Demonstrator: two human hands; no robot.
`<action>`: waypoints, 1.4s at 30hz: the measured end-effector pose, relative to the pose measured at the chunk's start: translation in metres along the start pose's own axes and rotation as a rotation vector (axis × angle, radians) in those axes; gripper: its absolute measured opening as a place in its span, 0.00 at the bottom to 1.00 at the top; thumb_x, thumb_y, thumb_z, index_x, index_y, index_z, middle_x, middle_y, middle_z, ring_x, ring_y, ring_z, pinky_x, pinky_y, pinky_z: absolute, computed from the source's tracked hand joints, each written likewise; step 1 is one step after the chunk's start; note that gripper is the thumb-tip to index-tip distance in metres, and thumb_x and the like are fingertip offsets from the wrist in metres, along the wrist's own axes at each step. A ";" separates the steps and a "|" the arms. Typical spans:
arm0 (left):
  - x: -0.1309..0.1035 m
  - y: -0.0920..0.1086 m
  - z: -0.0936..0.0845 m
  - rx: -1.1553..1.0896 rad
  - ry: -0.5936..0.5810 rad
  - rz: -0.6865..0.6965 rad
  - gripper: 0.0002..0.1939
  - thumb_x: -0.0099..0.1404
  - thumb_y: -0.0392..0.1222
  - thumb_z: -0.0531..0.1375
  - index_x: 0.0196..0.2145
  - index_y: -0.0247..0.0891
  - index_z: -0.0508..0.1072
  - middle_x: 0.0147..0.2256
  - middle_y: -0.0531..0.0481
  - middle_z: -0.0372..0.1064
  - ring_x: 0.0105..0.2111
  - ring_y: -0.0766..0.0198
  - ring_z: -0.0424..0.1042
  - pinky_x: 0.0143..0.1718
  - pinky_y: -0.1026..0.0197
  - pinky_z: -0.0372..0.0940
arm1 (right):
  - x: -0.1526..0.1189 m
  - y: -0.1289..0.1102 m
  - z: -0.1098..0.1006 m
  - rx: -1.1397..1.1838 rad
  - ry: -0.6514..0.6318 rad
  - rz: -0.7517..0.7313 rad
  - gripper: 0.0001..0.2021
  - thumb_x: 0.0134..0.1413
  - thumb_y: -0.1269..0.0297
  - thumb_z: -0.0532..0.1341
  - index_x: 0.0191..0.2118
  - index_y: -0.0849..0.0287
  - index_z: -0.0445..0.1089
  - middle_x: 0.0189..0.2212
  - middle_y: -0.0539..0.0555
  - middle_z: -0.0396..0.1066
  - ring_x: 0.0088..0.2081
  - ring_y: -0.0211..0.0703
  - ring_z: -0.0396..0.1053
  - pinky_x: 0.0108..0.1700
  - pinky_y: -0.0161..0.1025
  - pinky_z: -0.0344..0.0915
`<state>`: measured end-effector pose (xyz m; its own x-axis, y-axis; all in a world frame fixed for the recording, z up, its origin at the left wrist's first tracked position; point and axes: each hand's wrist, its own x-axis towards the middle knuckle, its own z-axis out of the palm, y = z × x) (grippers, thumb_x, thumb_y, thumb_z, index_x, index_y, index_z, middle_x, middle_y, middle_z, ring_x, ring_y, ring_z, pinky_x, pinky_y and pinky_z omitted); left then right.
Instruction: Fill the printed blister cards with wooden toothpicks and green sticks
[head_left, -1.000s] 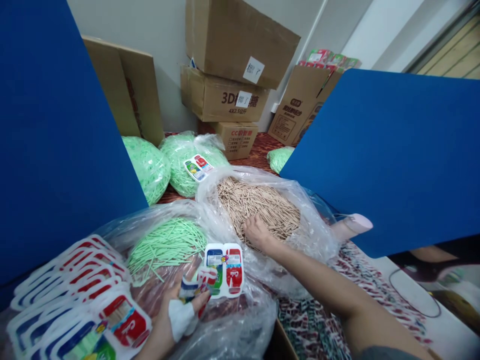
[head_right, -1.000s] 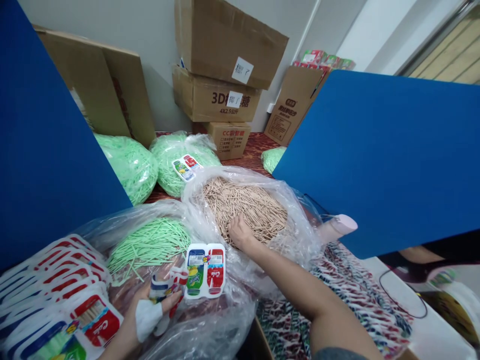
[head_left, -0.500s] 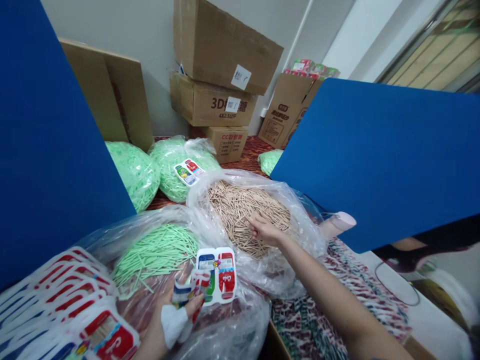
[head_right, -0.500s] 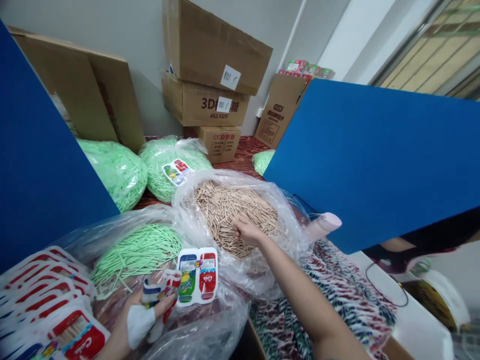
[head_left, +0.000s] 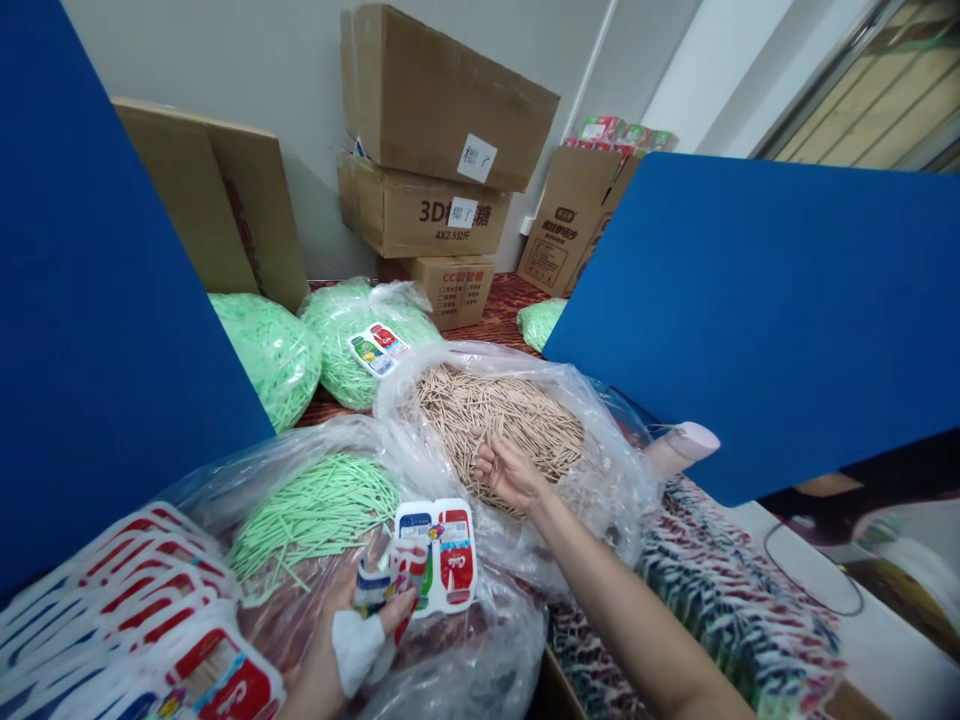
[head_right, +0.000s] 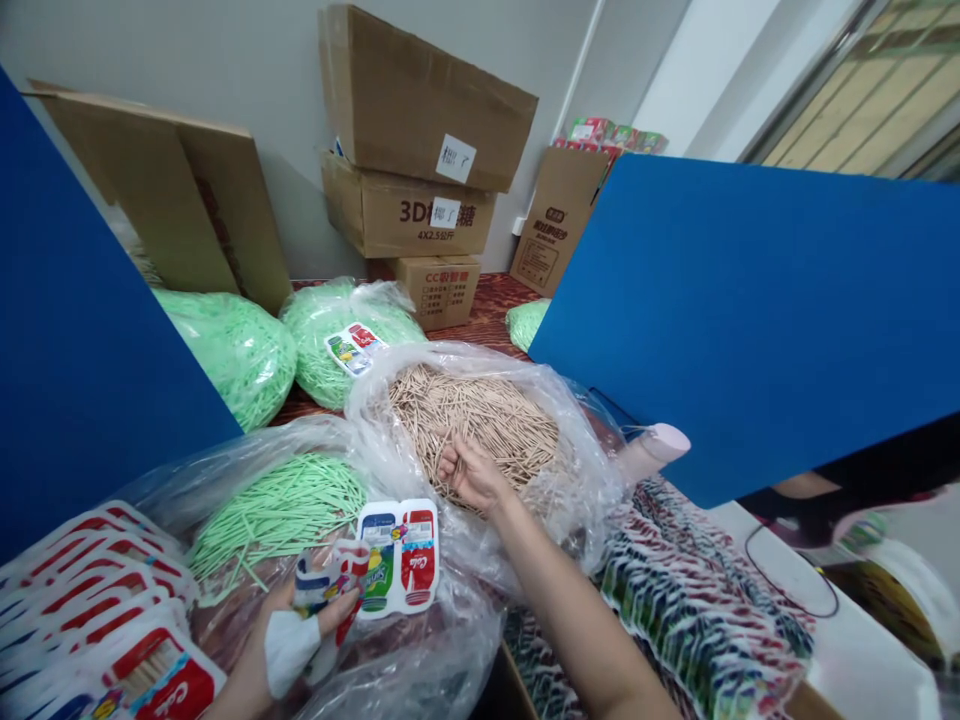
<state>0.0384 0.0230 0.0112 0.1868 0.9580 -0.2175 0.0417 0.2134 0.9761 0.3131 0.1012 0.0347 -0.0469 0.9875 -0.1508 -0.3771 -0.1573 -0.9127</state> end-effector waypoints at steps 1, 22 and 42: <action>0.000 -0.004 -0.002 0.014 -0.021 0.001 0.23 0.49 0.48 0.69 0.41 0.31 0.76 0.38 0.42 0.79 0.37 0.51 0.77 0.41 0.57 0.72 | 0.001 0.000 0.004 0.058 -0.003 0.007 0.14 0.53 0.50 0.61 0.38 0.55 0.64 0.23 0.43 0.52 0.23 0.32 0.56 0.31 0.33 0.62; -0.001 0.020 -0.007 0.173 0.064 0.303 0.07 0.56 0.35 0.63 0.25 0.38 0.68 0.22 0.56 0.64 0.24 0.65 0.64 0.29 0.64 0.63 | -0.044 0.001 0.140 -0.048 -0.041 -0.416 0.09 0.65 0.54 0.51 0.40 0.53 0.60 0.25 0.46 0.60 0.34 0.38 0.66 0.45 0.43 0.62; -0.011 0.032 -0.029 0.517 0.089 0.526 0.02 0.60 0.37 0.59 0.32 0.37 0.70 0.29 0.50 0.70 0.29 0.60 0.69 0.31 0.62 0.62 | -0.050 0.007 0.140 -1.114 -0.348 -0.796 0.27 0.56 0.39 0.51 0.48 0.57 0.66 0.41 0.58 0.72 0.45 0.49 0.68 0.59 0.54 0.49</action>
<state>0.0088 0.0247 0.0449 0.2304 0.9254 0.3008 0.4295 -0.3741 0.8219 0.1836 0.0526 0.0891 -0.4550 0.7435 0.4902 0.4995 0.6687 -0.5507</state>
